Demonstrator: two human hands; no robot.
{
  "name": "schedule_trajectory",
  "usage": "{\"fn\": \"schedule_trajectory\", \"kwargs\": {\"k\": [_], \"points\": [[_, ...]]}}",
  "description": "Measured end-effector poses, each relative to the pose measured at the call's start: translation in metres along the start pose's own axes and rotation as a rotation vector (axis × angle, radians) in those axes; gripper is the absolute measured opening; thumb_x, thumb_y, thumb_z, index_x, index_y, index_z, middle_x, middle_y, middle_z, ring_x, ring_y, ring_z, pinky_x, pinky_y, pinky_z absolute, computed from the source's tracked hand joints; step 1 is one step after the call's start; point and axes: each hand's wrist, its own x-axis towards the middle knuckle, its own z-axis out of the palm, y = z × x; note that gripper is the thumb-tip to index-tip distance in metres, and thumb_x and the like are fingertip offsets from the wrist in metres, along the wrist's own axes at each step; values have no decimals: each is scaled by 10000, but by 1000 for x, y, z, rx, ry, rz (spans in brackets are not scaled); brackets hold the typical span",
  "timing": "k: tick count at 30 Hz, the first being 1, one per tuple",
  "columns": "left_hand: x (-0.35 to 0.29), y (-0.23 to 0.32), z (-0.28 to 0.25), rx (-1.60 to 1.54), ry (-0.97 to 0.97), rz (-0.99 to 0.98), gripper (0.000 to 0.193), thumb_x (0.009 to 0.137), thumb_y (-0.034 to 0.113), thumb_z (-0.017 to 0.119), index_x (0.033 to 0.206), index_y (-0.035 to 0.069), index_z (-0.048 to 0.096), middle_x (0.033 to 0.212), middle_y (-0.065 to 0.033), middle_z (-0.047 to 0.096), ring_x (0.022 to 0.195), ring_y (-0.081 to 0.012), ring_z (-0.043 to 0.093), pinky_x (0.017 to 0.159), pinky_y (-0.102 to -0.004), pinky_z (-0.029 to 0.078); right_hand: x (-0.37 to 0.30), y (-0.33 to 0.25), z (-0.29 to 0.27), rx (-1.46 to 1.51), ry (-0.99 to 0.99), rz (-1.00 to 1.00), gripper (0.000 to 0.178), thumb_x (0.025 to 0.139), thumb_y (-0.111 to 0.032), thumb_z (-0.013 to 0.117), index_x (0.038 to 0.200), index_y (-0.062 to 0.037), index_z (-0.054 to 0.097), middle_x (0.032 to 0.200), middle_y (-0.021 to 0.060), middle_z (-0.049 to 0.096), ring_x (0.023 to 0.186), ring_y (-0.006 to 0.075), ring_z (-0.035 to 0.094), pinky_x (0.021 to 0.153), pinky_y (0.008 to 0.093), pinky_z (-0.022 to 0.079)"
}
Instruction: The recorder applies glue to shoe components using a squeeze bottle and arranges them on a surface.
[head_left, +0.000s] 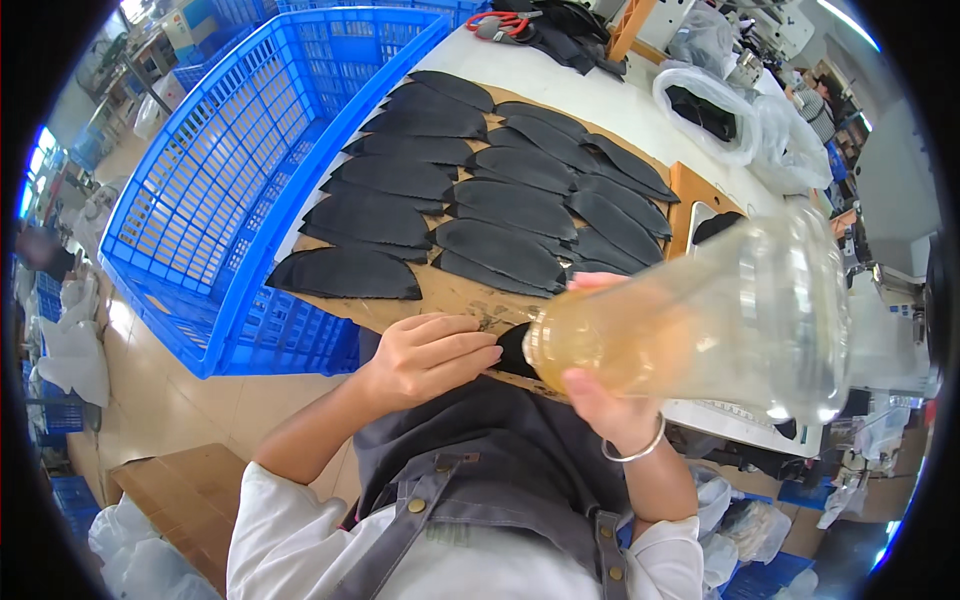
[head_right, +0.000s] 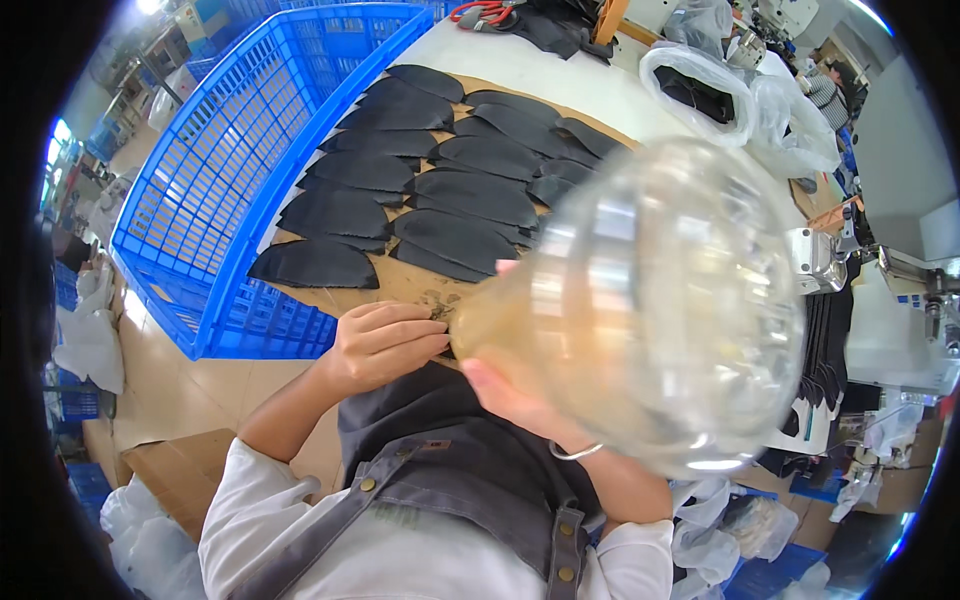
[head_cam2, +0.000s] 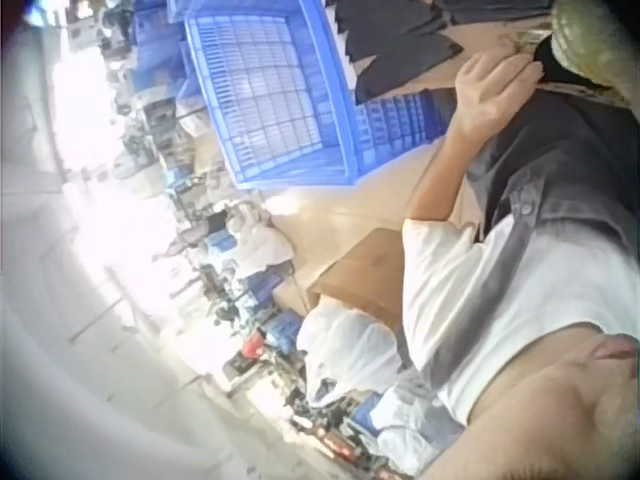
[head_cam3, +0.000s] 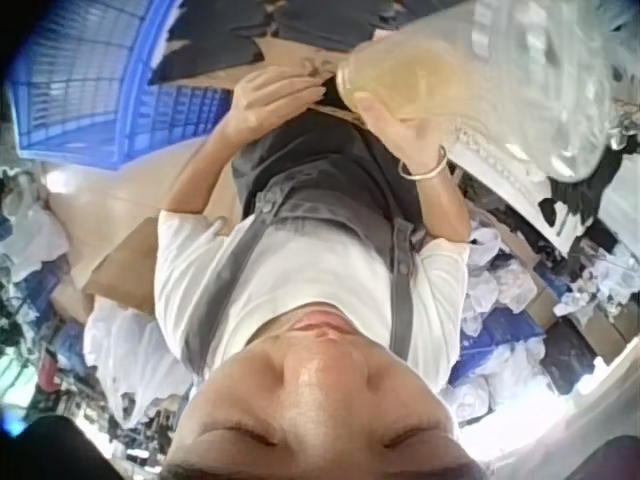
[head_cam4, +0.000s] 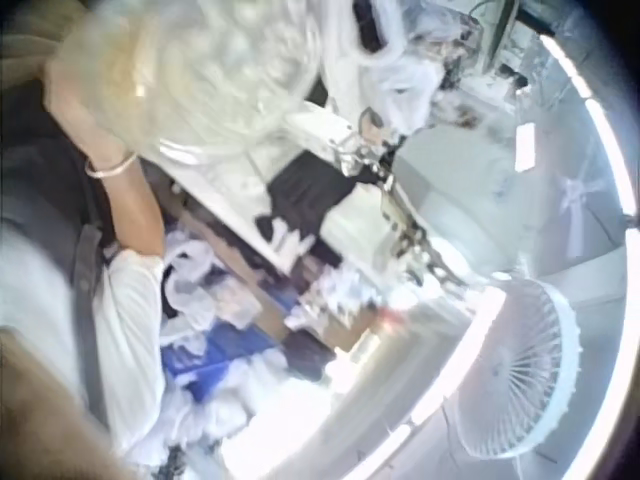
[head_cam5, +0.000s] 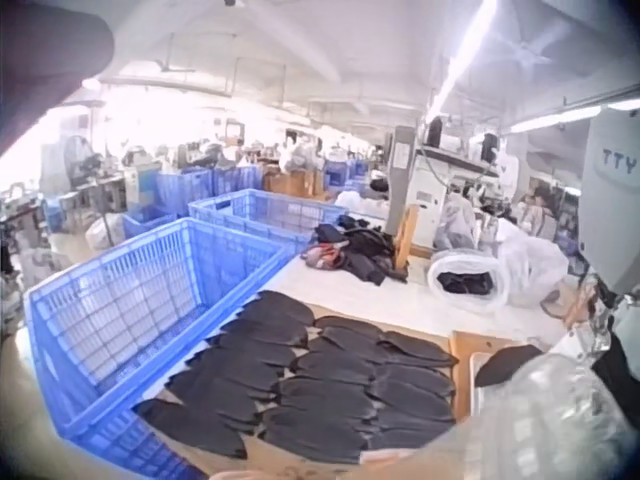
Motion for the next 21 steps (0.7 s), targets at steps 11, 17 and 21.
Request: {"fn": "schedule_trajectory", "kwargs": {"k": [11,17,21], "points": [[-6,-12,6,-40,39,58,217,628,92,646,839,46,636,860,-67,587,786,-195,598,649,-281,511,-5,14,19,-134,-68,-6,674,731,-102,688,1271,17,302,1215,178,458,1077,242,494,893,340,429],[-9,-9,12,20,52,55,215,625,57,683,836,49,642,817,-45,615,753,-195,617,634,-271,522,-17,1,-23,-416,-20,87,642,725,-80,666,1256,25,319,1156,216,502,1070,281,516,917,370,421],[-10,-8,12,14,60,37,207,633,83,649,838,58,637,842,-50,592,761,-189,601,640,-280,514,-47,-11,-48,-343,281,272,609,714,-68,641,1234,41,344,1141,203,517,1071,283,520,922,368,416]]}}
